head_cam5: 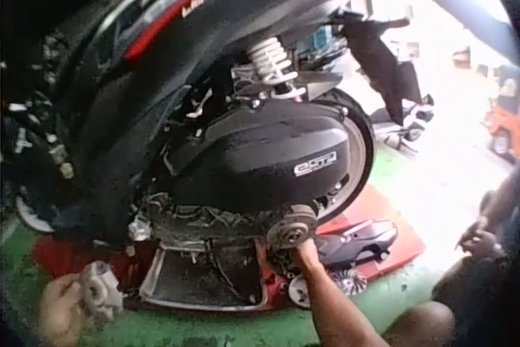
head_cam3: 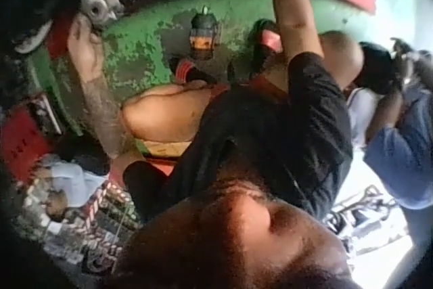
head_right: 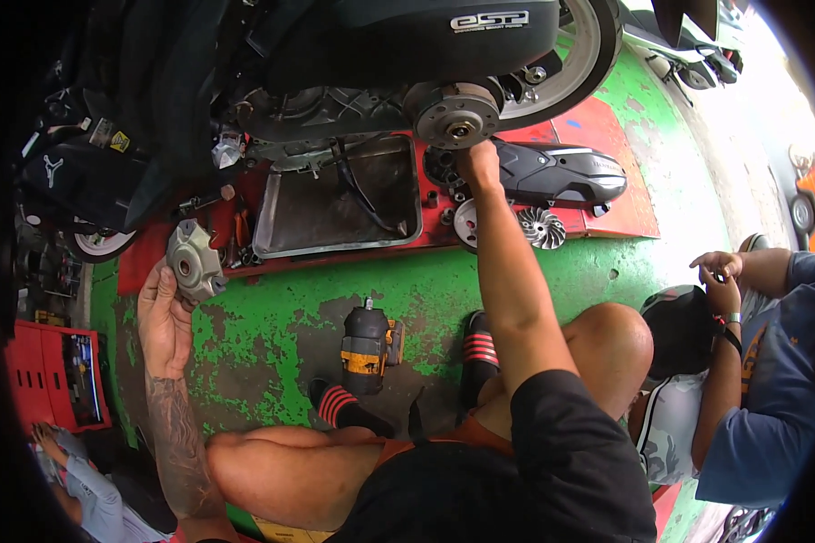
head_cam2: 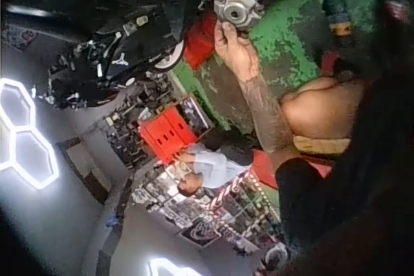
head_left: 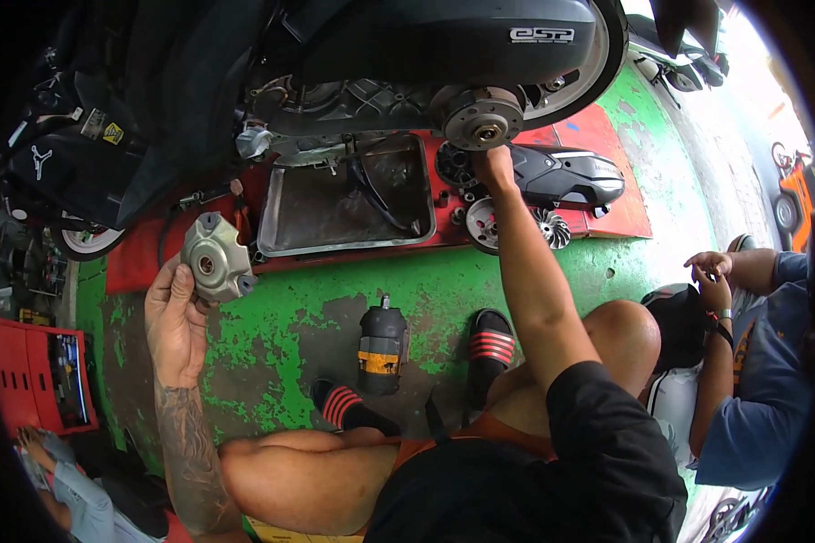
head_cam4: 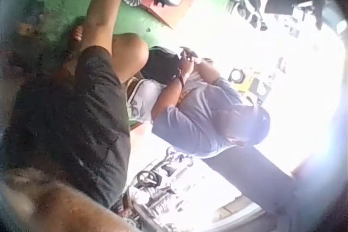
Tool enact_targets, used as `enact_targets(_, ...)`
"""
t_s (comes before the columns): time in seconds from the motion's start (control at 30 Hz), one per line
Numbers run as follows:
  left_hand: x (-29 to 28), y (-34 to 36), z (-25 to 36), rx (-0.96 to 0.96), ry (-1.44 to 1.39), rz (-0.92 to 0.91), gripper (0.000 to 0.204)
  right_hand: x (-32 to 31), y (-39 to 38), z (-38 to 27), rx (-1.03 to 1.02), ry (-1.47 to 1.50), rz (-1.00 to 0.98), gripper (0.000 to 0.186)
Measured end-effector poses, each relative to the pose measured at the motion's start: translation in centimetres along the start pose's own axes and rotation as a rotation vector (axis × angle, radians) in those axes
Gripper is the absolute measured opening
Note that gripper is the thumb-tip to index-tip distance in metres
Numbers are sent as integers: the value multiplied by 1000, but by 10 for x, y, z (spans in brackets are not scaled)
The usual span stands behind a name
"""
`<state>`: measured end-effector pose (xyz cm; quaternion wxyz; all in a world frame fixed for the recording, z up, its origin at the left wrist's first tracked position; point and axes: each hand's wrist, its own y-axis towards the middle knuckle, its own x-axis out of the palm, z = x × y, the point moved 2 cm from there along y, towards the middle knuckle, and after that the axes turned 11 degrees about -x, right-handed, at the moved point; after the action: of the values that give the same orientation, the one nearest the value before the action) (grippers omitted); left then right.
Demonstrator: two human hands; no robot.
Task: Servicing and inspecting the CVT transmission components, including the drive belt and pulleys, on a motorcycle.
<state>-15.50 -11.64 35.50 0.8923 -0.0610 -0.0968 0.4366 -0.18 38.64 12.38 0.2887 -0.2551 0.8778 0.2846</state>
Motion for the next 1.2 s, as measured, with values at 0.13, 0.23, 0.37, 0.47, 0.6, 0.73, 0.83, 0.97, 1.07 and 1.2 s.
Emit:
enact_targets(0.13, 16, 12, -9, 20, -43, -40, 31, 2, 40, 69, -754, -544, 193, 46)
enact_targets(0.23, 6, 4, -9, 14, -37, 13, 31, 28, 41, 63, -686, -515, 137, 44)
enact_targets(0.37, 4, -1, -4, 4, -15, 43, 30, 25, 41, 41, -536, -384, 3, 43)
enact_targets(0.47, 4, 4, -7, -11, -9, 23, 29, 19, 34, 37, -472, -354, 0, 43)
enact_targets(0.6, 12, 8, -8, 1, -13, 22, 30, 24, 33, 38, -466, -453, 3, 44)
enact_targets(0.73, 16, 8, -6, -1, -16, -5, 30, 34, 35, 46, -479, -637, 29, 47)
enact_targets(0.83, 14, 4, -5, -12, -14, 8, 30, 49, 28, 38, -383, -826, -79, 50)
enact_targets(0.97, 22, 8, -6, -2, -17, -26, 29, 42, 22, 43, -333, -740, -15, 51)
enact_targets(1.07, 24, 8, -6, 14, -22, -37, 30, 28, 16, 30, -345, -560, 59, 43)
enact_targets(1.2, 32, -6, 5, -8, 27, 37, 32, 1, -46, -49, 110, -221, 343, 24)
